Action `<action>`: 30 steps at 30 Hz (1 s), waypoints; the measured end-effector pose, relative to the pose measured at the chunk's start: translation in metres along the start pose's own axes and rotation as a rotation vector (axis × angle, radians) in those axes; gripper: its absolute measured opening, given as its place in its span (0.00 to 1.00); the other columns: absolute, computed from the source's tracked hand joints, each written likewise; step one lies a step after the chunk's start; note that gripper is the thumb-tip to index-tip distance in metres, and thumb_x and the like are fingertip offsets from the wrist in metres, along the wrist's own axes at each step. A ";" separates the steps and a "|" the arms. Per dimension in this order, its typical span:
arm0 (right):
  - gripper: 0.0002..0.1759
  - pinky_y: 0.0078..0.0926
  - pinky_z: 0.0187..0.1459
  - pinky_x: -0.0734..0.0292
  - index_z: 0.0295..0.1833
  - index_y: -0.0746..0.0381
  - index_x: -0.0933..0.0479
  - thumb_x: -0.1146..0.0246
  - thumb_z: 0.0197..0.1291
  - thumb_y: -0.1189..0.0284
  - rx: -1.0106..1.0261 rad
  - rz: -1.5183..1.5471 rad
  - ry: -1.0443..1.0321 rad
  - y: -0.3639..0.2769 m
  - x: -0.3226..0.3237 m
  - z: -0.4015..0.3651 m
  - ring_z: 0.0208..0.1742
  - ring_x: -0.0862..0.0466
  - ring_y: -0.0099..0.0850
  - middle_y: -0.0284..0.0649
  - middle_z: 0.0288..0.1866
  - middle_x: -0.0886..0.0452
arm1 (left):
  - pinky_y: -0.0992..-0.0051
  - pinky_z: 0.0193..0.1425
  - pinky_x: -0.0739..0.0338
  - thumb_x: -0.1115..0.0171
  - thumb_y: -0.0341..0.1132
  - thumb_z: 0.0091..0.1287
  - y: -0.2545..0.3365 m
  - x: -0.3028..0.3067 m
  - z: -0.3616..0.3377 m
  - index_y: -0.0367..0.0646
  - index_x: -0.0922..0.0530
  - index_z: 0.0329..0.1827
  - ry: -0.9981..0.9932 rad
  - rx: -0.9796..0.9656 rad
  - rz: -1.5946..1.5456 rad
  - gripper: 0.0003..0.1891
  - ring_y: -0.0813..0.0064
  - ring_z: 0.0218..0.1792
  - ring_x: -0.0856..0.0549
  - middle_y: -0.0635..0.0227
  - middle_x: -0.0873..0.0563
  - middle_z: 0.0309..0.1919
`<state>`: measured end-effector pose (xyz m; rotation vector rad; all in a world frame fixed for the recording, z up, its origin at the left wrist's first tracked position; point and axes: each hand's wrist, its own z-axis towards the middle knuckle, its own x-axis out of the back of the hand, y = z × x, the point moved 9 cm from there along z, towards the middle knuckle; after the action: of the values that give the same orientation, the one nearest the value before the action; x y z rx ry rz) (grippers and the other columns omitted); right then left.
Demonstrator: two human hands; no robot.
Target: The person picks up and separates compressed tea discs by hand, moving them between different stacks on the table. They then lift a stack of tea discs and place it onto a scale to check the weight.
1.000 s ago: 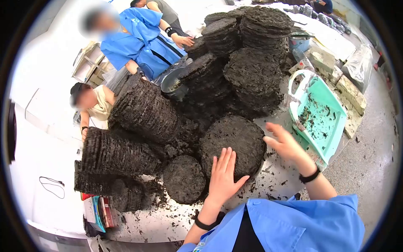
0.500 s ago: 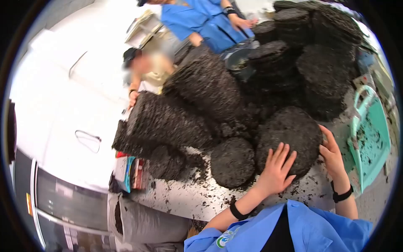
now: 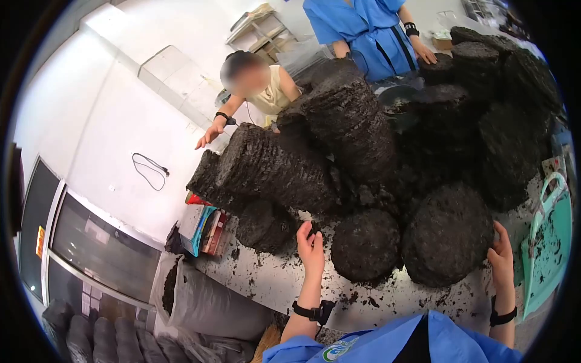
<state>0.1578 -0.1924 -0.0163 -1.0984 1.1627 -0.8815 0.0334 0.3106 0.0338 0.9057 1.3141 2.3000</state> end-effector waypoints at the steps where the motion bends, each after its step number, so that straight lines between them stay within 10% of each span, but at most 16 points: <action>1: 0.40 0.26 0.64 0.30 0.77 0.65 0.46 0.47 0.55 0.79 0.034 -0.024 -0.049 -0.007 -0.004 -0.001 0.64 0.24 0.32 0.44 0.66 0.27 | 0.63 0.71 0.35 0.41 0.29 0.69 -0.006 0.000 -0.007 0.37 0.36 0.70 -0.055 0.031 0.066 0.27 0.61 0.70 0.31 0.55 0.31 0.69; 8: 0.41 0.25 0.61 0.29 0.75 0.63 0.42 0.51 0.49 0.82 -0.100 -0.179 -0.054 -0.015 0.005 -0.001 0.62 0.24 0.30 0.44 0.64 0.28 | 0.57 0.75 0.43 0.43 0.33 0.71 0.107 0.144 0.075 0.33 0.42 0.73 0.732 -0.479 0.414 0.31 0.52 0.72 0.36 0.45 0.38 0.71; 11: 0.39 0.29 0.64 0.32 0.74 0.63 0.40 0.53 0.50 0.84 0.031 -0.319 0.099 -0.018 0.039 0.006 0.61 0.25 0.31 0.42 0.62 0.28 | 0.59 0.74 0.41 0.45 0.41 0.73 0.082 0.203 0.171 0.34 0.37 0.71 0.693 -0.304 0.174 0.28 0.55 0.72 0.36 0.50 0.37 0.71; 14: 0.32 0.31 0.64 0.31 0.69 0.63 0.33 0.49 0.55 0.81 0.249 -0.398 0.095 -0.060 0.049 0.035 0.59 0.24 0.30 0.39 0.60 0.25 | 0.65 0.72 0.39 0.49 0.53 0.75 0.049 0.169 0.230 0.39 0.32 0.69 0.252 -0.017 -0.040 0.30 0.58 0.68 0.31 0.58 0.34 0.70; 18: 0.22 0.22 0.51 0.26 0.64 0.62 0.27 0.43 0.67 0.68 0.167 -0.250 -0.364 -0.168 -0.134 0.065 0.50 0.19 0.24 0.36 0.53 0.18 | 0.64 0.71 0.38 0.48 0.50 0.75 0.087 0.119 0.205 0.43 0.30 0.68 0.200 -0.041 -0.025 0.26 0.59 0.67 0.30 0.58 0.33 0.68; 22: 0.25 0.25 0.50 0.23 0.62 0.63 0.25 0.45 0.71 0.55 -0.111 -0.257 -0.820 -0.126 -0.305 0.110 0.50 0.19 0.26 0.37 0.52 0.19 | 0.62 0.72 0.40 0.45 0.46 0.74 0.080 0.111 0.201 0.44 0.29 0.66 0.244 -0.179 -0.031 0.23 0.59 0.68 0.33 0.57 0.34 0.67; 27: 0.36 0.48 0.64 0.32 0.71 0.63 0.35 0.48 0.70 0.46 -0.303 -0.216 -0.584 -0.006 -0.431 0.201 0.68 0.31 0.42 0.47 0.66 0.32 | 0.66 0.66 0.34 0.47 0.45 0.76 0.086 0.111 0.162 0.48 0.35 0.71 0.201 -0.052 -0.160 0.24 0.66 0.68 0.34 0.65 0.37 0.69; 30: 0.39 0.46 0.61 0.32 0.71 0.62 0.35 0.45 0.66 0.44 -0.387 0.009 -0.516 0.025 -0.465 0.208 0.62 0.30 0.42 0.45 0.62 0.31 | 0.64 0.64 0.32 0.48 0.45 0.76 0.077 0.122 0.159 0.50 0.35 0.71 0.172 -0.216 -0.068 0.23 0.66 0.67 0.32 0.66 0.37 0.69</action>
<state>0.2679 0.2949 0.0852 -1.5238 0.9147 -0.3287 0.0520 0.4424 0.2023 0.5965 1.1127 2.4523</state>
